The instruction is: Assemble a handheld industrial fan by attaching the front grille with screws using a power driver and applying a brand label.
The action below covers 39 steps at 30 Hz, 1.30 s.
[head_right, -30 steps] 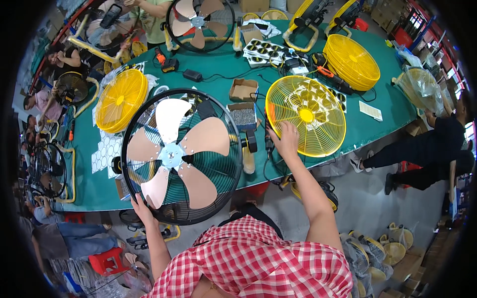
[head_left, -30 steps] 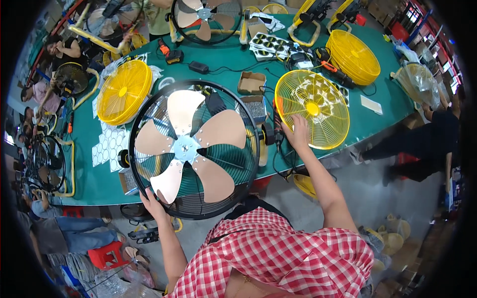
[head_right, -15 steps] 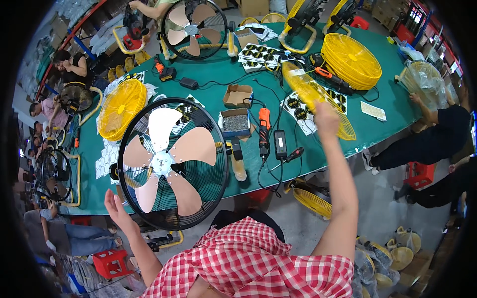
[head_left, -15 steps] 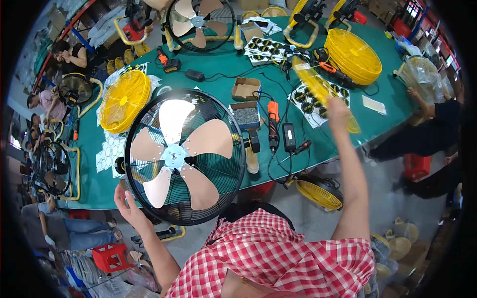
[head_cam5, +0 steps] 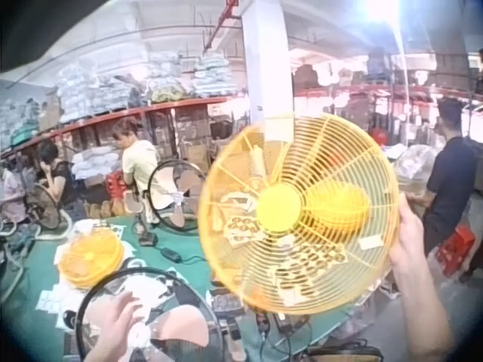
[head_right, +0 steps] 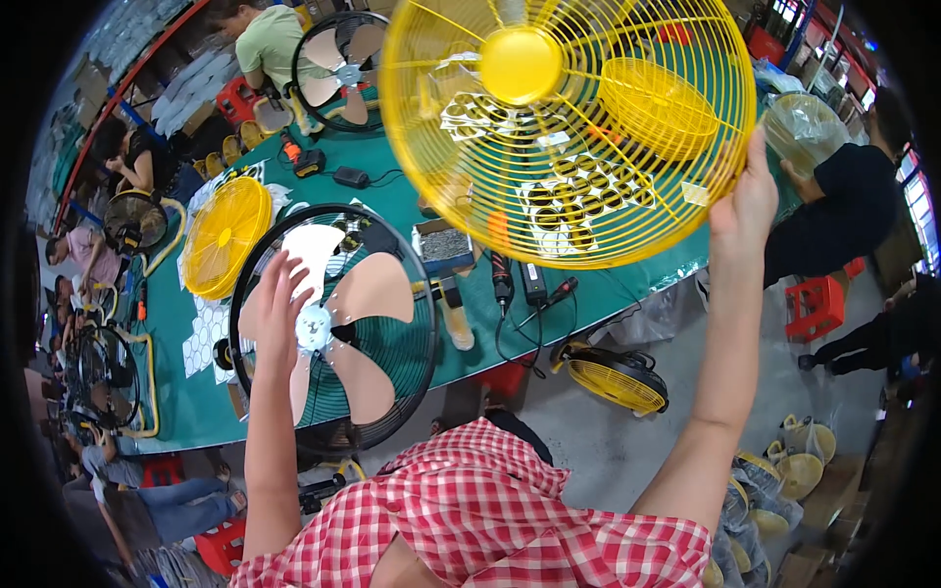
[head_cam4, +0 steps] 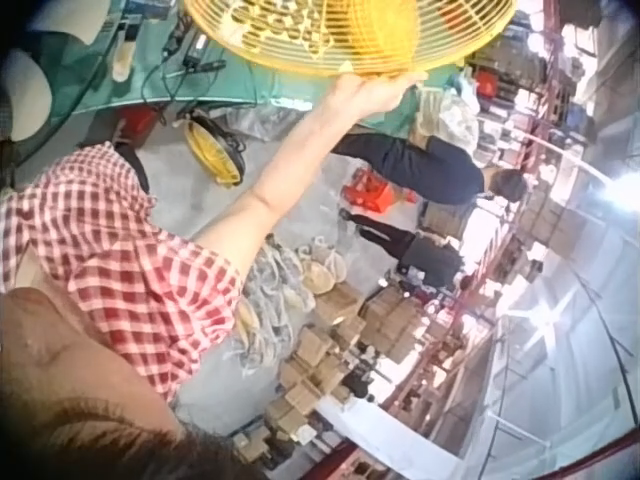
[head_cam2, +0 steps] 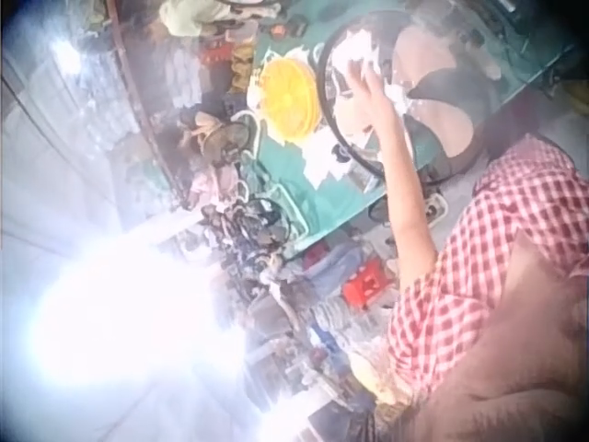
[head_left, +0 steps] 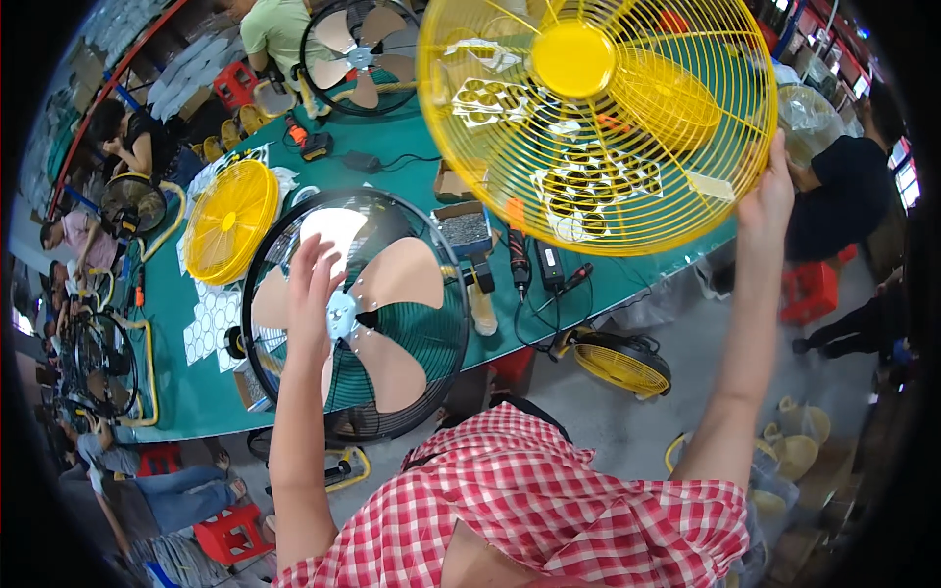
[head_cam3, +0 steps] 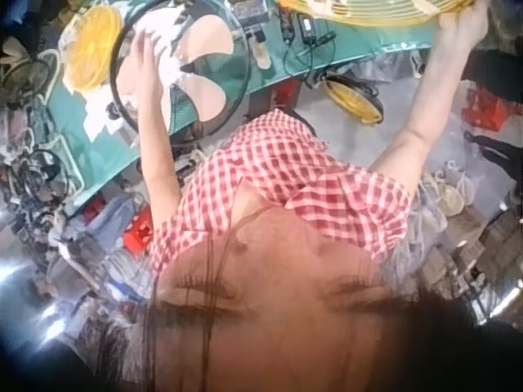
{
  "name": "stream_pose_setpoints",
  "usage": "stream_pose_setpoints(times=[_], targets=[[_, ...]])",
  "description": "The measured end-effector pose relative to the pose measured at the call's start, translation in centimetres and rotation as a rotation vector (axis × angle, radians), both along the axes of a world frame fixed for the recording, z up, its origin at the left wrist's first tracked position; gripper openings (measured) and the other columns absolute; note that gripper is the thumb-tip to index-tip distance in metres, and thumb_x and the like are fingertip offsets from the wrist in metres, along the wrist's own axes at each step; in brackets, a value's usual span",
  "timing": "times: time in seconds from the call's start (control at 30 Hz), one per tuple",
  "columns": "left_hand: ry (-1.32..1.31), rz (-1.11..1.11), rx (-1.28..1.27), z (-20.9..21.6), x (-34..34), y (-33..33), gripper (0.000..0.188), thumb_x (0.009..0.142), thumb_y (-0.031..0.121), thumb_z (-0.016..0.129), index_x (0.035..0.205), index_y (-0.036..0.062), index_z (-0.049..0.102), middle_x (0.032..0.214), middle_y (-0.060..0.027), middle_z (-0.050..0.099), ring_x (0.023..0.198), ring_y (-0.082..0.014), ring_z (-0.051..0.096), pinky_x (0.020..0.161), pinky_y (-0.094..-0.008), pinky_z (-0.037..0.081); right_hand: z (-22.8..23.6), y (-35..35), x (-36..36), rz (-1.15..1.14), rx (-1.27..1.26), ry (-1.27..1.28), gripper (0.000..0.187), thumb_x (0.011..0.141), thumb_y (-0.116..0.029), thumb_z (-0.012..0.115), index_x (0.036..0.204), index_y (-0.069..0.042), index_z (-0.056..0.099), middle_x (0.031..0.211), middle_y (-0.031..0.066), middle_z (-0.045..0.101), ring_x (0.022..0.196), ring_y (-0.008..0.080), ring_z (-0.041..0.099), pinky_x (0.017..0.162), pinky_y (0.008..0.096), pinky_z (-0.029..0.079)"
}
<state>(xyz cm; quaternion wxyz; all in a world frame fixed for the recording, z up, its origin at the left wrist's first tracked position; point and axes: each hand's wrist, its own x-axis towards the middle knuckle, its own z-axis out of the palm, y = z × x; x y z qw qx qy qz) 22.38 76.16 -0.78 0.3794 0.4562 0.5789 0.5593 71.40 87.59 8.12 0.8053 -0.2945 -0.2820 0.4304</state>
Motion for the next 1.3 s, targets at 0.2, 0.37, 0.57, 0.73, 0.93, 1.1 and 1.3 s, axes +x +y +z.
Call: stream_pose_setpoints(times=[0.2, 0.37, 0.57, 0.73, 0.93, 1.1, 1.3], targets=[[-0.972, -0.579, 0.319, 4.7, -1.1, 3.8, 0.066, 0.089, 0.053, 0.036, 0.132, 0.0019, 0.034, 0.134, -0.0155, 0.040, 0.123, -0.0282, 0.040, 0.101, -0.0417, 0.035, -1.6, 0.9, -9.6, 0.447, -0.197, 0.221, 0.042, 0.093, -0.035, 0.043, 0.119, -0.002, 0.047, 0.116, 0.0153, 0.056, 0.106, 0.0316, 0.053, 0.093, 0.0459, 0.042], [-1.196, -0.625, 0.498, 4.3, -6.7, 1.3, 0.053, 0.092, 0.039, 0.041, 0.129, 0.0021, 0.038, 0.133, -0.0157, 0.041, 0.122, -0.0285, 0.041, 0.102, -0.0409, 0.035, -3.9, 3.0, -17.3, 0.503, -0.428, 0.271, 0.039, 0.096, -0.033, 0.033, 0.110, -0.003, 0.054, 0.105, 0.0138, 0.061, 0.092, 0.0278, 0.060, 0.082, 0.0435, 0.049], [-1.170, -0.524, 0.539, 2.3, -11.1, -3.1, 0.048, 0.093, 0.033, 0.041, 0.131, 0.0033, 0.036, 0.134, -0.0181, 0.039, 0.121, -0.0315, 0.042, 0.103, -0.0405, 0.036, -6.5, 4.1, -24.2, 0.587, -0.586, 0.226, 0.037, 0.096, -0.027, 0.032, 0.112, -0.002, 0.054, 0.107, 0.0144, 0.060, 0.094, 0.0293, 0.060, 0.085, 0.0453, 0.049], [-1.176, -0.433, 0.542, 2.5, -12.7, -6.2, 0.047, 0.094, 0.033, 0.039, 0.132, 0.0049, 0.037, 0.133, -0.0175, 0.040, 0.123, -0.0302, 0.040, 0.101, -0.0407, 0.036, -8.3, 6.0, -26.9, 0.720, -0.632, 0.162, 0.034, 0.095, -0.022, 0.035, 0.112, -0.001, 0.055, 0.108, 0.0166, 0.061, 0.096, 0.0291, 0.060, 0.086, 0.0443, 0.048], [-1.186, -0.379, 0.460, 2.3, -12.1, -9.8, 0.044, 0.094, 0.024, 0.040, 0.134, 0.0065, 0.033, 0.135, -0.0156, 0.039, 0.120, -0.0322, 0.044, 0.095, -0.0446, 0.041, -12.3, 8.8, -28.2, 0.866, -0.651, 0.072, 0.032, 0.093, -0.019, 0.036, 0.109, 0.001, 0.055, 0.106, 0.0169, 0.061, 0.094, 0.0284, 0.061, 0.084, 0.0431, 0.050], [-1.065, -0.457, 0.376, 2.2, -11.0, -12.0, 0.064, 0.081, 0.000, 0.049, 0.139, 0.0048, 0.023, 0.139, -0.0172, 0.032, 0.124, -0.0319, 0.039, 0.098, -0.0451, 0.039, -14.8, 9.8, -27.4, 0.985, -0.608, 0.057, 0.033, 0.092, -0.017, 0.035, 0.109, 0.004, 0.054, 0.105, 0.0176, 0.061, 0.093, 0.0295, 0.061, 0.082, 0.0437, 0.051], [-1.028, -0.486, 0.414, 1.0, -8.1, -12.3, 0.073, 0.080, -0.005, 0.053, 0.141, 0.0163, 0.019, 0.141, -0.0079, 0.032, 0.117, -0.0324, 0.046, 0.095, -0.0446, 0.042, -11.6, 4.7, -27.1, 1.000, -0.387, 0.048, 0.070, 0.087, -0.057, 0.038, 0.124, 0.003, 0.043, 0.118, 0.0165, 0.053, 0.104, 0.0294, 0.054, 0.091, 0.0390, 0.044]])
